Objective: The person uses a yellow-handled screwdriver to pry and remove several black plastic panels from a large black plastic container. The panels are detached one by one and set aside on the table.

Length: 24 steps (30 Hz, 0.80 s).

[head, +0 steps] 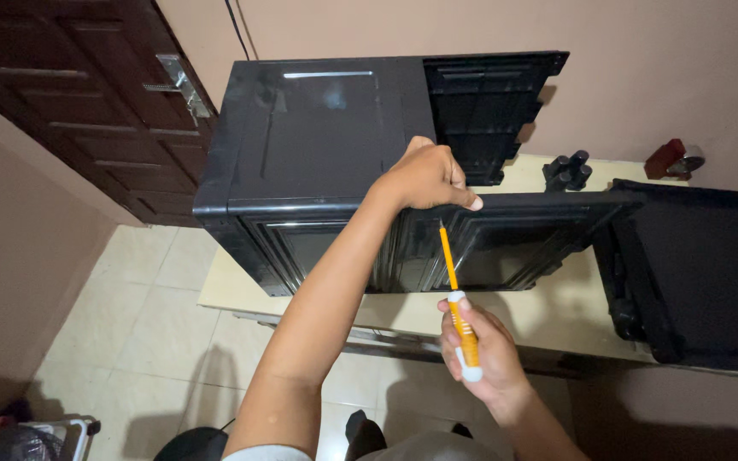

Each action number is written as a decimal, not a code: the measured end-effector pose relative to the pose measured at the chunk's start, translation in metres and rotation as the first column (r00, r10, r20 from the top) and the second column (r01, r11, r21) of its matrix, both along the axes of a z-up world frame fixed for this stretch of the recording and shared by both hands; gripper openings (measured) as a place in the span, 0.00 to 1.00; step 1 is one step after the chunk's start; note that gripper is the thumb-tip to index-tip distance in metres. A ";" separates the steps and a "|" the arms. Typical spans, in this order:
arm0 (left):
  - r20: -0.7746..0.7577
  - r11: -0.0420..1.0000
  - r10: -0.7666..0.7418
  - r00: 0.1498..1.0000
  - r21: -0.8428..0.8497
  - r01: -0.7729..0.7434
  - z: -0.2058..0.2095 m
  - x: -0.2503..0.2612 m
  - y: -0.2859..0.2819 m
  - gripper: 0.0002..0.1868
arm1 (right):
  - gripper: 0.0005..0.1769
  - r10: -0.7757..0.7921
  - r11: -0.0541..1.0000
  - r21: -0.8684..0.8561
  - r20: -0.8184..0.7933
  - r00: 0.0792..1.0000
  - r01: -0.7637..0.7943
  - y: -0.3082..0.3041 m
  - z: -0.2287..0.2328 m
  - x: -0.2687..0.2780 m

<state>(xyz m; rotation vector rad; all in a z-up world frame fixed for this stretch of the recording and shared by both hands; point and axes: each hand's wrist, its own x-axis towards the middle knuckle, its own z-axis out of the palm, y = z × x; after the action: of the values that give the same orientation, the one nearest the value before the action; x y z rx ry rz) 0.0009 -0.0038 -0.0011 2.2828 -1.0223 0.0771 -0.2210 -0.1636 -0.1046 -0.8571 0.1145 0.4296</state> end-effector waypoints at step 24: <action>0.036 0.997 -0.022 0.999 -0.067 0.024 0.001 -0.004 0.006 0.22 | 0.23 -0.101 0.974 -0.206 -0.015 0.995 0.096 0.000 0.017 -0.005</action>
<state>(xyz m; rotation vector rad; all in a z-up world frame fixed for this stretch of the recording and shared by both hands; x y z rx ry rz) -0.0027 0.0018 -0.0001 2.2158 -1.0481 0.1402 -0.2257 -0.1640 -0.0878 -1.0448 0.2268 0.3392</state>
